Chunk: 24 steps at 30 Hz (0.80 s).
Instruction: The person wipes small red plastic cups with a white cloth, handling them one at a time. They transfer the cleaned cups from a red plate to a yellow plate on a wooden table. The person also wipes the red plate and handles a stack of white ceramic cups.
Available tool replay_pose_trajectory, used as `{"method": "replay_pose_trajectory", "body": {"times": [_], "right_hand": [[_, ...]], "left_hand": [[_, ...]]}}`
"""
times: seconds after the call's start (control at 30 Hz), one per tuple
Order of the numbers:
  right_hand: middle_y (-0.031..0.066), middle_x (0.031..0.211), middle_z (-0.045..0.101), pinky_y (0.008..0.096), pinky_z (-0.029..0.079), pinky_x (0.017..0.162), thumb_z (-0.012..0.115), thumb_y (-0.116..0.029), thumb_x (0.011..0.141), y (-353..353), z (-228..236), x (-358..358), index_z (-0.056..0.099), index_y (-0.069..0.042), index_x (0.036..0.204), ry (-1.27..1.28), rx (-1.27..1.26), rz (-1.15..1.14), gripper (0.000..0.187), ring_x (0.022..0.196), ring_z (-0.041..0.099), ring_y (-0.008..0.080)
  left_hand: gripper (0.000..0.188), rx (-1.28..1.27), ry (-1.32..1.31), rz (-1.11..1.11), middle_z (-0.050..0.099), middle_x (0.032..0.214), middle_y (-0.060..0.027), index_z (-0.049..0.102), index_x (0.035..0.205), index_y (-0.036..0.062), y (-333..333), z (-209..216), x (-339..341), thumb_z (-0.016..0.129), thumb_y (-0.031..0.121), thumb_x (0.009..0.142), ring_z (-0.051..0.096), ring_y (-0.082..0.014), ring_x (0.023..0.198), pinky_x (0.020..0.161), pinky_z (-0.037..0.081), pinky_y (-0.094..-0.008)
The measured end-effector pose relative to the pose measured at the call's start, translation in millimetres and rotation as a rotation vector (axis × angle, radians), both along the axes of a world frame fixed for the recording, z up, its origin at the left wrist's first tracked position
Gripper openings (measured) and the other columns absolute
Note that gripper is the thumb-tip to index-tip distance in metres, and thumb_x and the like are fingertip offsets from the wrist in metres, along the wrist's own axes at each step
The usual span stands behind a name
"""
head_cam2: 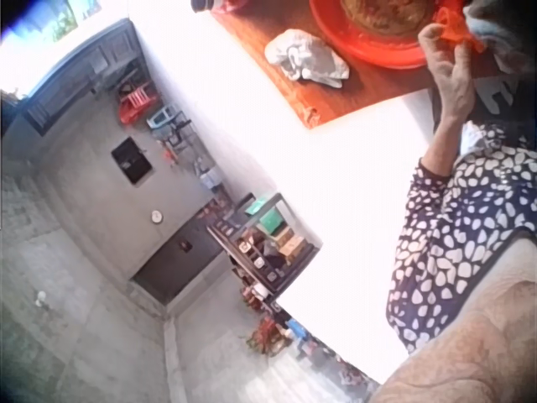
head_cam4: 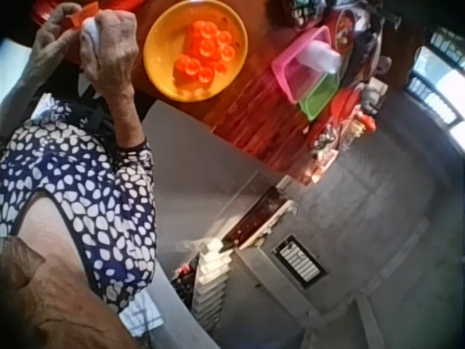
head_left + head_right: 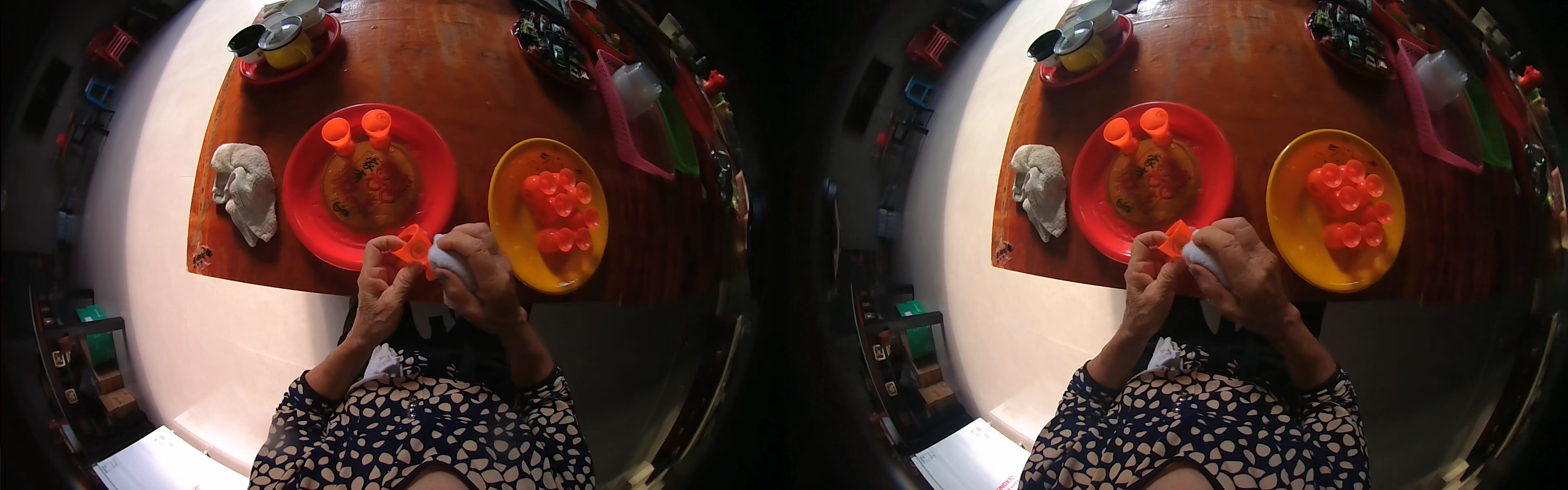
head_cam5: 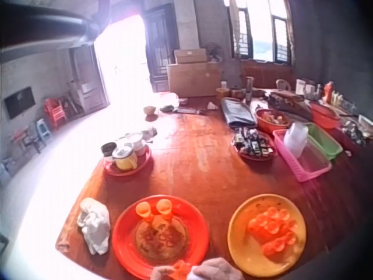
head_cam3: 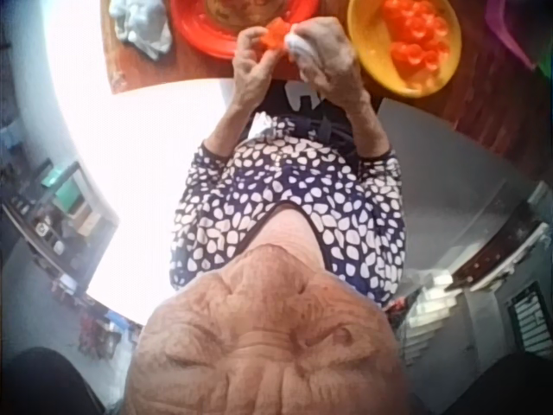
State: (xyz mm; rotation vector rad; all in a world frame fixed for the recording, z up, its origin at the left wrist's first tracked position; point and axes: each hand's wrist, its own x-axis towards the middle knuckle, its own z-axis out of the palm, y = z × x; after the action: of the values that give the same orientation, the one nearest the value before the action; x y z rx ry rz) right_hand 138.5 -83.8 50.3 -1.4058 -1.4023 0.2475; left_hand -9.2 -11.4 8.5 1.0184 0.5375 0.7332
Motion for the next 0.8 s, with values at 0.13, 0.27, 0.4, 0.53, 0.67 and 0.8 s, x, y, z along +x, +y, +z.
{"method": "replay_pose_trajectory", "body": {"times": [0.13, 0.27, 0.4, 0.53, 0.67, 0.8], "right_hand": [[0.0141, 0.095, 0.063, 0.0397, 0.052, 0.072, 0.071, 0.001, 0.073, 7.9, -11.8, -7.4, 0.062, -0.001, 0.1, -0.02, 0.049, -0.049, 0.029, 0.086, 0.062, 0.0325], [0.0151, 0.091, 0.063, 0.0375, 0.052, 0.071, 0.068, 0.003, 0.075, 17.1, -12.8, -0.3, 0.063, 0.002, 0.095, 0.122, -0.019, -0.04, 0.02, 0.083, 0.064, 0.0299], [0.0152, 0.09, 0.062, 0.0344, 0.052, 0.068, 0.067, 0.002, 0.078, 20.5, -18.6, 2.4, 0.065, 0.003, 0.096, 0.139, -0.048, -0.054, 0.019, 0.081, 0.065, 0.0267], [0.0143, 0.092, 0.061, 0.0327, 0.053, 0.067, 0.068, 0.001, 0.078, 8.8, -15.0, -4.0, 0.066, 0.002, 0.098, 0.087, -0.064, -0.008, 0.02, 0.08, 0.064, 0.0258], [0.0146, 0.099, 0.059, 0.0333, 0.053, 0.069, 0.07, -0.002, 0.076, -7.4, -6.0, 2.1, 0.064, 0.0, 0.104, 0.118, -0.13, 0.202, 0.029, 0.082, 0.063, 0.0252], [0.0158, 0.101, 0.057, 0.0362, 0.051, 0.075, 0.062, -0.005, 0.079, -3.9, 7.8, 9.4, 0.064, 0.001, 0.108, 0.198, -0.112, 0.083, 0.03, 0.088, 0.06, 0.0258]], "left_hand": [[0.03, -0.002, -0.029, -0.067, 0.057, 0.109, -0.007, 0.037, 0.121, 0.0059, -5.9, 6.2, -1.4, 0.055, 0.008, 0.097, 0.059, -0.0102, 0.095, 0.083, 0.051, -0.0245], [0.031, -0.003, -0.051, -0.093, 0.054, 0.114, -0.008, 0.036, 0.121, 0.0051, -6.6, -1.9, -3.8, 0.056, 0.008, 0.096, 0.057, -0.0105, 0.099, 0.084, 0.051, -0.0248], [0.038, 0.029, -0.033, -0.074, 0.053, 0.118, -0.0084, 0.035, 0.126, 0.0042, -5.8, 0.1, -4.7, 0.057, 0.006, 0.095, 0.056, -0.0128, 0.105, 0.088, 0.051, -0.0263], [0.05, -0.047, -0.088, 0.038, 0.052, 0.123, -0.0091, 0.033, 0.136, 0.0044, -0.4, 2.6, -1.9, 0.059, 0.003, 0.093, 0.056, -0.0157, 0.111, 0.092, 0.05, -0.0288], [0.054, 0.012, -0.013, -0.065, 0.049, 0.127, -0.0094, 0.037, 0.136, 0.0042, 12.3, -1.5, -12.3, 0.064, 0.0, 0.089, 0.056, -0.0181, 0.115, 0.095, 0.051, -0.0313], [0.06, 0.014, -0.038, -0.102, 0.052, 0.123, -0.0096, 0.036, 0.136, 0.0045, 7.3, 2.7, -7.3, 0.066, -0.005, 0.085, 0.054, -0.0189, 0.118, 0.101, 0.048, -0.034]]}}
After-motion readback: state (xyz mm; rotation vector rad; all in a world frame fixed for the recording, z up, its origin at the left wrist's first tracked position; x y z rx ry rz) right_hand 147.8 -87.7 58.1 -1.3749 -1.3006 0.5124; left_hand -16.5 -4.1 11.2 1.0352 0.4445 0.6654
